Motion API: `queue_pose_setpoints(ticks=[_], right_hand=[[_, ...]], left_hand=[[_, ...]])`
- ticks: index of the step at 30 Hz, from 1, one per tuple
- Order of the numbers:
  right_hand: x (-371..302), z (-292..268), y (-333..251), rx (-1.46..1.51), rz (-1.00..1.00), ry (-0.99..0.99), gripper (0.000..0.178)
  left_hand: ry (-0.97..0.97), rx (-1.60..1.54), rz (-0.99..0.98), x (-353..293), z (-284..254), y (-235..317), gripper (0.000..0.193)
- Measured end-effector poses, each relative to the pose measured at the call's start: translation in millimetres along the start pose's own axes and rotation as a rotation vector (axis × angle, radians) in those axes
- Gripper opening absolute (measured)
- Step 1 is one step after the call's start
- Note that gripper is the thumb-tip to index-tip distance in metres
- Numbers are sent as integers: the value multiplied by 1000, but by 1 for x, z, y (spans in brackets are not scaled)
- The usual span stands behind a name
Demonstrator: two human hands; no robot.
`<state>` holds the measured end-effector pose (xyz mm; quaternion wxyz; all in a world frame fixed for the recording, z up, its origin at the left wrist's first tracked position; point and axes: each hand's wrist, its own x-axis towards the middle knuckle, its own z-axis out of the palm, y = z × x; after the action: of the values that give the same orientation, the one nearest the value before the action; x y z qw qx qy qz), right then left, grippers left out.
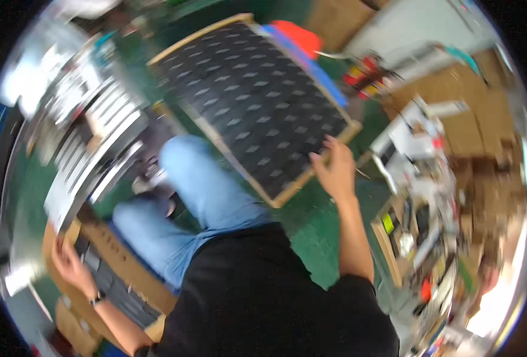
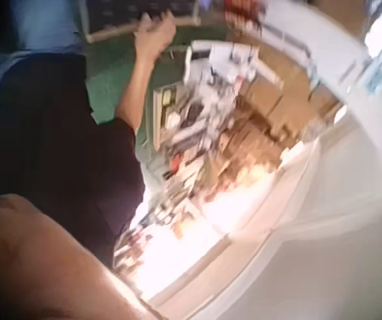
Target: Operating a pad printing machine to mark small components and then placing them in a collection box.
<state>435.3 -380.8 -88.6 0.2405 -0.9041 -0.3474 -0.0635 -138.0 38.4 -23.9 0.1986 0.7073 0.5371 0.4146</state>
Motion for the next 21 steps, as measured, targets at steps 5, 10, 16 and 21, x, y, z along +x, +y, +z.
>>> queue_pose_setpoints(ticks=[5, 10, 16, 21], right_hand=[[-9, -28, 17, -77, 97, -47, 61], [17, -20, 24, -20, -5, -59, 61], [44, -23, -44, 46, -124, -113, 58], [68, -14, -125, 241, -237, -183, 57]], left_hand=[[-54, 65, -95, 6, 8, -49, 37], [-308, 482, 151, 14, 7, -88, 49], [-484, 924, 371, 25, 52, -108, 56], [-492, 609, 258, 32, 47, -106, 58]])
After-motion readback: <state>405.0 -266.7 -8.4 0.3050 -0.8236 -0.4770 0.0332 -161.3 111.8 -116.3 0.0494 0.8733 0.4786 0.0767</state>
